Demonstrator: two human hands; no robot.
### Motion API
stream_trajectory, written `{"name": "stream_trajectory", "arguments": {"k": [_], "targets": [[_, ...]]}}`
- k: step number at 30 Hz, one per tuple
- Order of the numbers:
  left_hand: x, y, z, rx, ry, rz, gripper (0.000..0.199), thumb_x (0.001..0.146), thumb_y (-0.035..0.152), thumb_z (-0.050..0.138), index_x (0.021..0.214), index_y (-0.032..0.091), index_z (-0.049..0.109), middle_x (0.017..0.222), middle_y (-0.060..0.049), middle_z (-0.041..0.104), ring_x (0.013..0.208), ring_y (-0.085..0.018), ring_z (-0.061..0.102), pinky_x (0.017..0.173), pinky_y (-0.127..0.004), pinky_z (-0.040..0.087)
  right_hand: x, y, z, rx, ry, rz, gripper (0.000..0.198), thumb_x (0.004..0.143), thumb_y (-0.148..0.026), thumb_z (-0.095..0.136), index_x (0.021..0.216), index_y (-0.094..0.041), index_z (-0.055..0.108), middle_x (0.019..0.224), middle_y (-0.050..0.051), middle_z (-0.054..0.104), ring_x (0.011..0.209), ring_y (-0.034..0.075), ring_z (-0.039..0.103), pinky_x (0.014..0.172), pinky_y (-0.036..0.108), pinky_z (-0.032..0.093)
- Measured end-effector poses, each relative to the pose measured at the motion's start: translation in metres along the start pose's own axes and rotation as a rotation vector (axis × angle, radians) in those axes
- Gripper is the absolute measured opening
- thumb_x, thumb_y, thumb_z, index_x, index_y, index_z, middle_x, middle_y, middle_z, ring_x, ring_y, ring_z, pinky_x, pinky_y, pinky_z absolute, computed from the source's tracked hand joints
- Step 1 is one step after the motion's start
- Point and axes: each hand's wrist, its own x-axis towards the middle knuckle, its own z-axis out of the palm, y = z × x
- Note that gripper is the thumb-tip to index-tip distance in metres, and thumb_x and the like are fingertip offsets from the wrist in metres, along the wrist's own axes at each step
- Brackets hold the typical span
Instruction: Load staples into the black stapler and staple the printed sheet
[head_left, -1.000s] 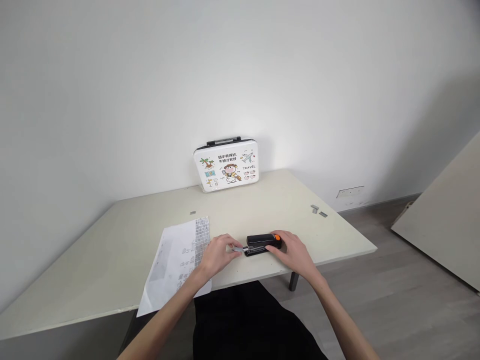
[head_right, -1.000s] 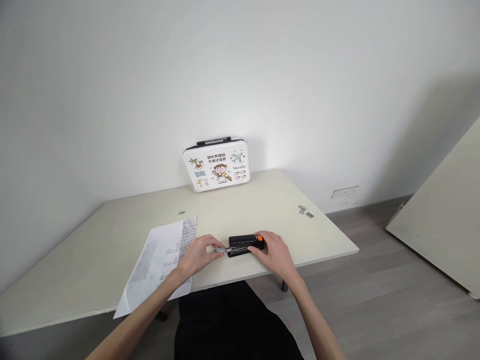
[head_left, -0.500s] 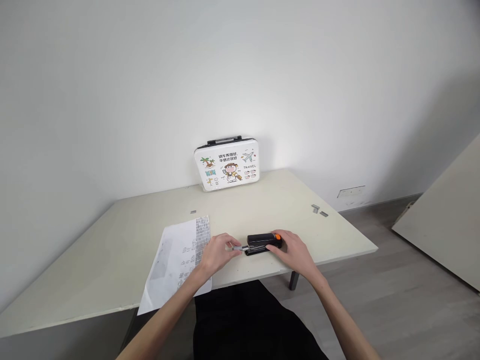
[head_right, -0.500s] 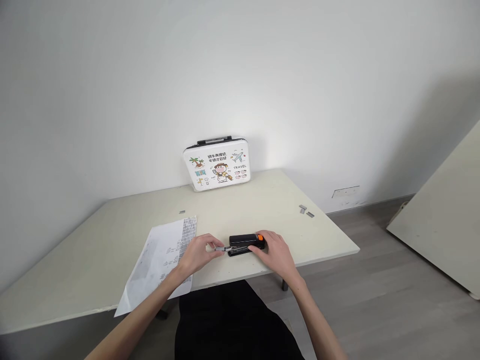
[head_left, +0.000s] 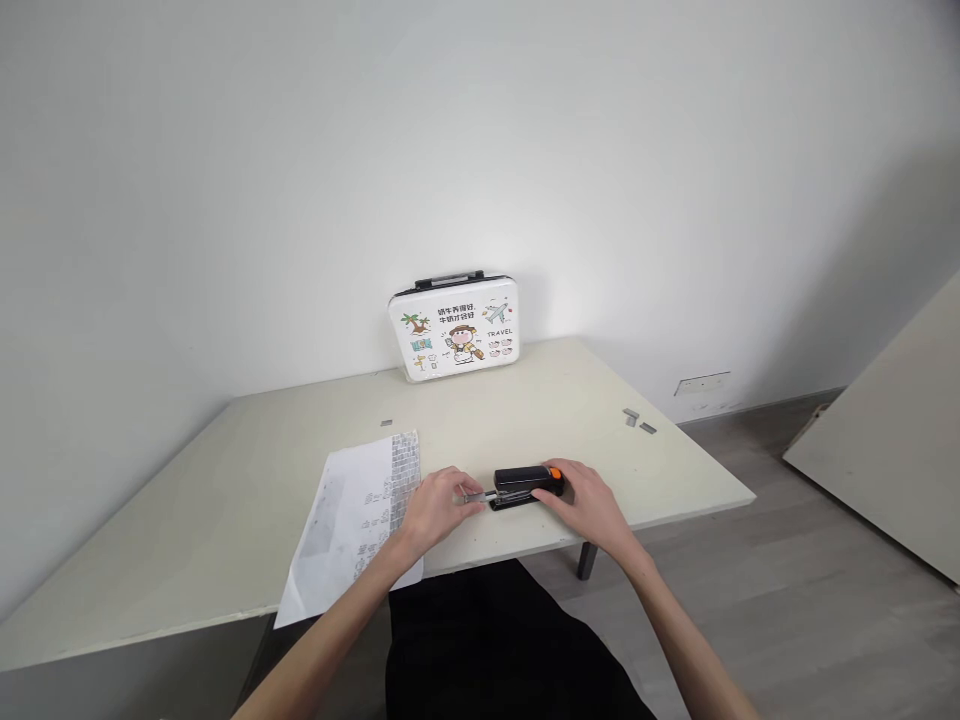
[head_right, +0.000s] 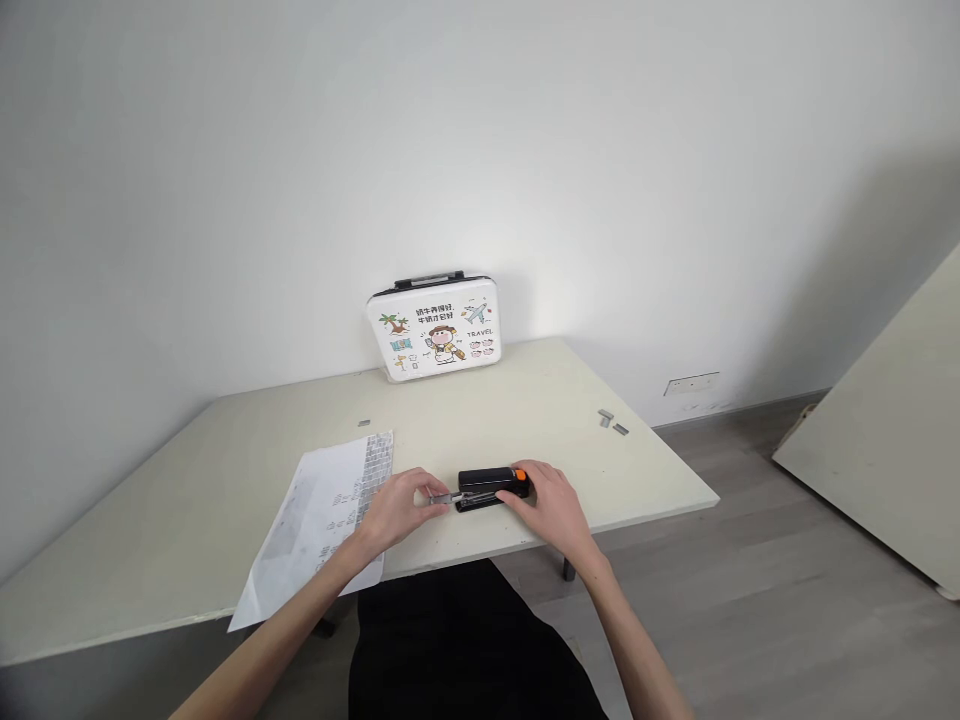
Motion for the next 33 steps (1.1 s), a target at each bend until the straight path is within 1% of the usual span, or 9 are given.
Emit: {"name": "stream_trajectory", "arguments": {"k": [3, 7, 10, 13, 19, 22, 26, 30, 33], "targets": [[-0.002, -0.015, -0.004, -0.014, -0.009, 0.040, 0.021, 0.084, 0.045, 0.075, 0.094, 0.027, 0.078, 0.102, -0.001, 0.075, 0.093, -0.023, 0.069, 0.080, -0.033, 0.052, 0.000, 0.000, 0.001, 0.022, 0.000, 0.005, 0.040, 0.097, -0.060, 0.057, 0.121, -0.028, 0.062, 0.126, 0.009, 0.069, 0.118, 0.031, 0.062, 0.100, 0.047, 0.050], [-0.004, -0.033, -0.013, -0.064, -0.063, 0.202, 0.028, 0.090, 0.052, 0.071, 0.101, 0.028, 0.079, 0.102, -0.002, 0.075, 0.093, -0.022, 0.070, 0.085, -0.034, 0.053, 0.000, 0.000, 0.000, 0.078, 0.036, 0.009, 0.044, 0.096, -0.060, 0.060, 0.128, -0.030, 0.063, 0.127, 0.008, 0.069, 0.123, 0.032, 0.058, 0.098, 0.047, 0.052], [-0.003, -0.039, -0.018, -0.086, -0.097, 0.304, 0.032, 0.093, 0.055, 0.067, 0.103, 0.027, 0.079, 0.101, -0.003, 0.075, 0.090, -0.021, 0.070, 0.084, -0.034, 0.054, 0.000, 0.001, -0.002, 0.164, -0.004, 0.040, 0.044, 0.097, -0.061, 0.057, 0.129, -0.032, 0.064, 0.123, 0.007, 0.069, 0.103, 0.027, 0.065, 0.088, 0.043, 0.056], [0.004, -0.037, -0.014, -0.136, -0.138, 0.374, 0.034, 0.091, 0.057, 0.069, 0.100, 0.026, 0.080, 0.096, -0.004, 0.077, 0.090, -0.022, 0.070, 0.082, -0.034, 0.054, 0.000, 0.002, -0.004, 0.224, -0.055, 0.048, 0.044, 0.097, -0.061, 0.055, 0.127, -0.030, 0.064, 0.118, 0.007, 0.071, 0.080, 0.022, 0.066, 0.074, 0.037, 0.057], [0.038, -0.023, 0.006, -0.151, -0.204, 0.511, 0.042, 0.083, 0.062, 0.075, 0.097, 0.023, 0.078, 0.094, -0.006, 0.077, 0.091, -0.022, 0.069, 0.080, -0.032, 0.052, 0.001, 0.008, -0.006, 0.205, -0.085, 0.037, 0.046, 0.097, -0.062, 0.055, 0.127, -0.029, 0.065, 0.109, 0.006, 0.073, 0.071, 0.020, 0.064, 0.067, 0.034, 0.056], [0.052, -0.019, 0.012, -0.115, -0.208, 0.513, 0.050, 0.078, 0.068, 0.075, 0.097, 0.022, 0.077, 0.090, -0.006, 0.076, 0.086, -0.022, 0.068, 0.077, -0.031, 0.051, 0.002, 0.011, -0.006, 0.197, -0.081, 0.026, 0.046, 0.097, -0.063, 0.054, 0.125, -0.029, 0.067, 0.108, 0.005, 0.074, 0.071, 0.020, 0.065, 0.065, 0.034, 0.057], [0.058, -0.019, 0.015, -0.071, -0.216, 0.489, 0.056, 0.079, 0.073, 0.070, 0.100, 0.023, 0.076, 0.087, -0.004, 0.074, 0.081, -0.021, 0.067, 0.074, -0.030, 0.050, 0.002, 0.013, -0.007, 0.203, -0.087, 0.029, 0.049, 0.096, -0.066, 0.053, 0.125, -0.029, 0.068, 0.113, 0.006, 0.075, 0.072, 0.021, 0.066, 0.066, 0.035, 0.057], [0.057, -0.016, 0.016, -0.022, -0.203, 0.456, 0.056, 0.078, 0.075, 0.070, 0.099, 0.023, 0.076, 0.084, -0.004, 0.073, 0.079, -0.021, 0.067, 0.074, -0.031, 0.050, 0.001, 0.013, -0.007, 0.192, -0.089, 0.029, 0.048, 0.096, -0.066, 0.054, 0.124, -0.030, 0.068, 0.112, 0.005, 0.075, 0.071, 0.020, 0.066, 0.065, 0.034, 0.057], [0.043, -0.010, 0.013, 0.011, -0.159, 0.435, 0.054, 0.085, 0.071, 0.066, 0.105, 0.022, 0.074, 0.091, -0.006, 0.074, 0.087, -0.024, 0.068, 0.083, -0.036, 0.051, 0.001, 0.011, -0.007, 0.192, -0.086, 0.027, 0.049, 0.095, -0.066, 0.054, 0.124, -0.029, 0.067, 0.110, 0.005, 0.075, 0.071, 0.020, 0.066, 0.064, 0.034, 0.057]]}}
